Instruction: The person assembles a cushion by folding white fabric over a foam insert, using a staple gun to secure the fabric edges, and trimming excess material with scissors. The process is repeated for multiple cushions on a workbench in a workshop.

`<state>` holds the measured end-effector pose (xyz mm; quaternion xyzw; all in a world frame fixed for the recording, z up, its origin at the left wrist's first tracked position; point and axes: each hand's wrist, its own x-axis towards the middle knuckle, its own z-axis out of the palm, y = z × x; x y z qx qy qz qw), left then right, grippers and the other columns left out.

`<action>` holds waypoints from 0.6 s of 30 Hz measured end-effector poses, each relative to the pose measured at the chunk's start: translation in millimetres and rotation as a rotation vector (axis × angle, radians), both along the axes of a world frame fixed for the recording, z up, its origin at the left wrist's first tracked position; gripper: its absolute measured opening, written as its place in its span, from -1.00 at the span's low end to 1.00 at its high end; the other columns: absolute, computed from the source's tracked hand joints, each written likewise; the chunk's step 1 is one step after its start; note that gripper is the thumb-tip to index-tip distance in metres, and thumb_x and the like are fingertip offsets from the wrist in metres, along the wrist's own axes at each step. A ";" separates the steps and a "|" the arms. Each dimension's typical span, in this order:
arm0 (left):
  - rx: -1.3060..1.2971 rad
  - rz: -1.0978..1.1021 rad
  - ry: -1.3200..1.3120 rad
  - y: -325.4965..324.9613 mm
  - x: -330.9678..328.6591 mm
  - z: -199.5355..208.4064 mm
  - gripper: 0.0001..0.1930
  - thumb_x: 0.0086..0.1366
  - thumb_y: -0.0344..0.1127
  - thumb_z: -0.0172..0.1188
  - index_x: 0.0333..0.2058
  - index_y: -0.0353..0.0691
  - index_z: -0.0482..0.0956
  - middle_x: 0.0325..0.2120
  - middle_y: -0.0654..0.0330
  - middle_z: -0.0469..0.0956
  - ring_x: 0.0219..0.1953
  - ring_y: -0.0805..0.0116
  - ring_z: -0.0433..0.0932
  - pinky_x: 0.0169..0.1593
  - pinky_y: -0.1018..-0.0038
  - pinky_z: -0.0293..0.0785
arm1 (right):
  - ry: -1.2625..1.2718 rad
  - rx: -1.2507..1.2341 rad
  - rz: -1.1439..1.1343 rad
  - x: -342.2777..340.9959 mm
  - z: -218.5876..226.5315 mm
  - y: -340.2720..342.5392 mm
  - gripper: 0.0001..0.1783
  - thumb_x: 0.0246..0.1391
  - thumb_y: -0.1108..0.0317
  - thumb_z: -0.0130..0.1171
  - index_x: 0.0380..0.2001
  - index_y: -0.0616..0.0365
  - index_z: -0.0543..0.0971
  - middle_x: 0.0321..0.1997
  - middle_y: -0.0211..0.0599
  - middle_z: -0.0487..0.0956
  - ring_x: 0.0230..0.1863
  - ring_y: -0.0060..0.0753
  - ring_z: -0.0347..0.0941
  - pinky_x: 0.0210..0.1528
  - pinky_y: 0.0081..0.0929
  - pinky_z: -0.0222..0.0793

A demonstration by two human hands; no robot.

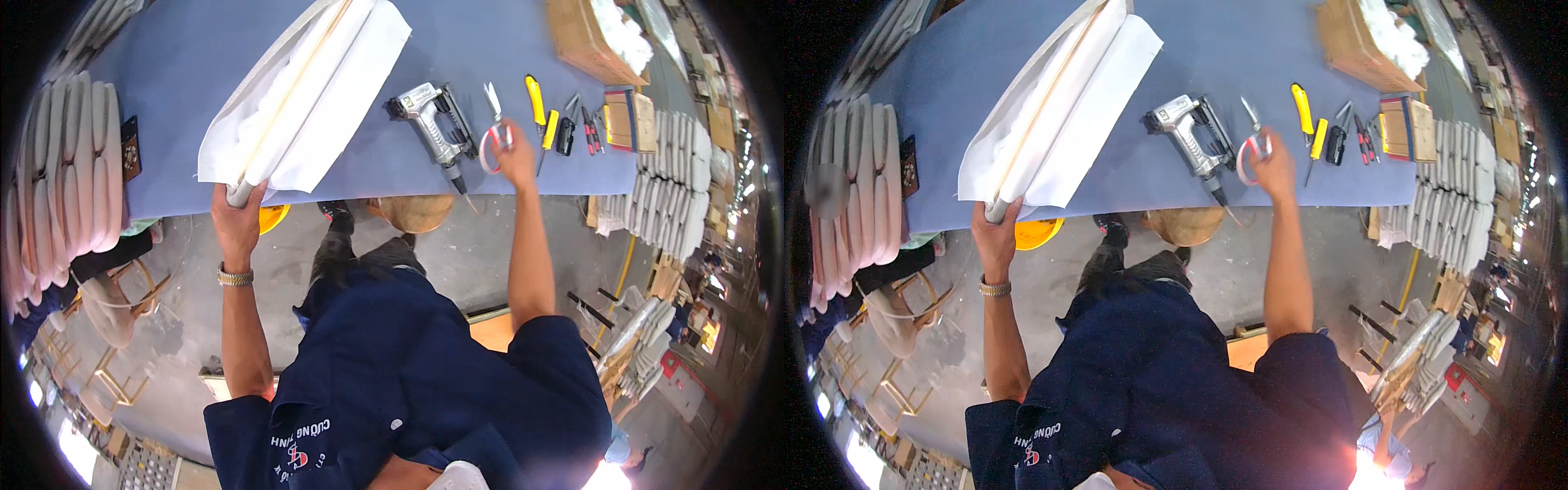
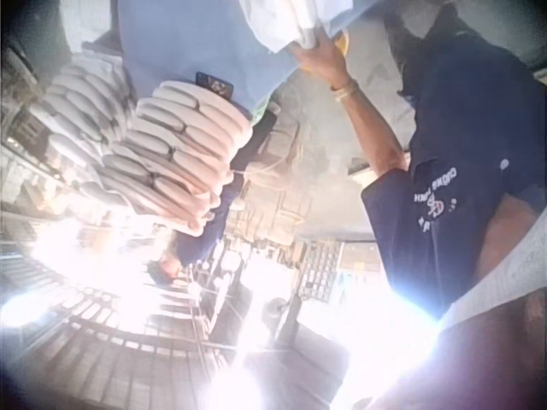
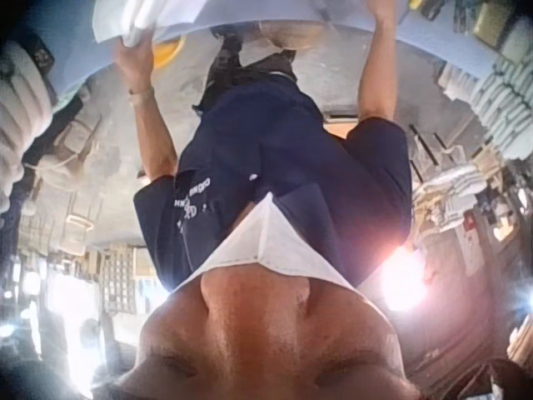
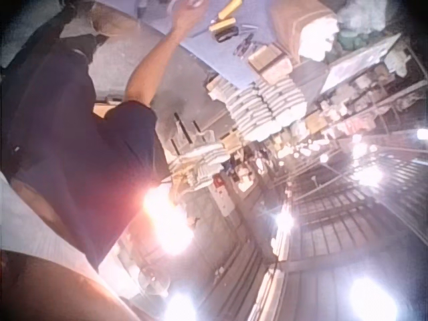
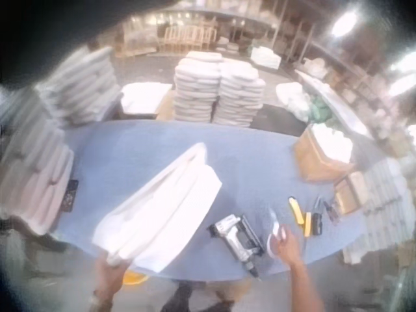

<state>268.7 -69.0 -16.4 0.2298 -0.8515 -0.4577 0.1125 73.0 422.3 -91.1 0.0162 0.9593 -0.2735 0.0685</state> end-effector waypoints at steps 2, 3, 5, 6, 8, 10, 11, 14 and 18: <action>-0.051 0.014 -0.011 8.7 3.4 1.8 -0.48 0.25 -0.21 0.49 0.04 -0.46 0.55 -0.11 -0.04 0.70 -0.10 0.27 0.66 -0.01 0.33 0.57 | 0.133 0.107 0.063 -37.0 -17.3 24.3 -0.30 0.12 0.13 0.39 0.31 0.01 0.46 0.19 -0.03 0.63 0.14 0.06 0.60 0.15 -0.14 0.50; -0.088 0.032 -0.033 11.4 5.7 0.9 -0.49 0.25 -0.22 0.49 0.03 -0.47 0.56 -0.12 -0.04 0.70 -0.11 0.27 0.66 -0.01 0.33 0.57 | 0.158 0.168 0.066 -54.1 -18.9 29.7 -0.31 0.16 0.06 0.35 0.32 0.02 0.46 0.22 0.00 0.61 0.19 0.15 0.56 0.19 -0.08 0.48; -0.141 0.049 -0.062 12.3 9.8 -2.0 -0.49 0.25 -0.22 0.49 0.02 -0.48 0.56 -0.14 -0.05 0.71 -0.11 0.27 0.66 -0.01 0.33 0.56 | 0.101 0.265 0.029 -72.9 -19.5 37.7 -0.30 0.18 0.07 0.31 0.34 0.04 0.44 0.15 0.08 0.63 0.11 0.25 0.58 0.16 0.04 0.47; -0.151 0.059 -0.072 12.1 15.9 -5.9 -0.49 0.24 -0.22 0.49 0.01 -0.48 0.56 -0.14 -0.05 0.71 -0.11 0.27 0.66 -0.01 0.33 0.56 | 0.096 0.258 0.073 -75.1 -12.8 33.6 -0.36 0.24 0.03 0.25 0.31 0.07 0.48 0.14 0.07 0.65 0.13 0.16 0.60 0.18 -0.06 0.49; -0.154 0.079 -0.012 32.2 6.5 -4.5 -0.49 0.22 -0.22 0.50 0.01 -0.47 0.58 -0.14 -0.04 0.72 -0.10 0.27 0.67 0.00 0.34 0.56 | 0.148 -0.058 0.099 -65.5 -21.5 37.6 -0.41 0.25 0.06 0.25 0.26 0.12 0.53 0.12 0.05 0.67 0.11 0.05 0.63 0.16 -0.15 0.51; -0.123 0.117 0.018 42.0 11.0 -7.9 -0.49 0.22 -0.20 0.50 0.01 -0.45 0.59 -0.13 -0.02 0.72 -0.11 0.27 0.67 0.00 0.33 0.56 | 0.127 -0.315 0.112 -19.3 -31.3 23.8 -0.51 0.25 0.12 0.28 0.15 0.13 0.62 0.07 -0.04 0.71 0.04 -0.17 0.69 0.08 -0.29 0.55; -0.110 0.128 0.038 43.4 13.0 -8.1 -0.49 0.21 -0.20 0.50 0.01 -0.44 0.60 -0.13 -0.02 0.72 -0.11 0.26 0.67 0.01 0.33 0.55 | 0.056 -0.400 0.195 11.1 -31.9 19.0 -0.56 0.25 0.15 0.29 0.11 0.14 0.64 -0.02 -0.08 0.74 -0.02 -0.20 0.70 0.02 -0.31 0.56; -0.156 0.151 -0.082 50.2 17.4 -1.3 -0.48 0.21 -0.24 0.50 0.08 -0.39 0.58 -0.08 -0.03 0.72 -0.05 0.22 0.69 0.05 0.33 0.55 | -0.141 -0.539 0.251 107.4 -68.7 47.1 -0.70 0.28 0.30 0.24 0.01 0.17 0.67 -0.13 -0.14 0.75 -0.08 -0.40 0.68 -0.02 -0.37 0.55; -0.147 0.136 -0.099 48.9 8.2 -5.5 -0.47 0.20 -0.19 0.51 0.04 -0.39 0.60 -0.11 -0.03 0.72 -0.06 0.19 0.69 0.04 0.31 0.55 | -0.404 -0.670 0.032 211.5 -146.9 156.1 -0.72 0.30 0.35 0.25 0.00 0.27 0.65 -0.15 -0.24 0.72 -0.20 -0.45 0.66 -0.20 -0.45 0.61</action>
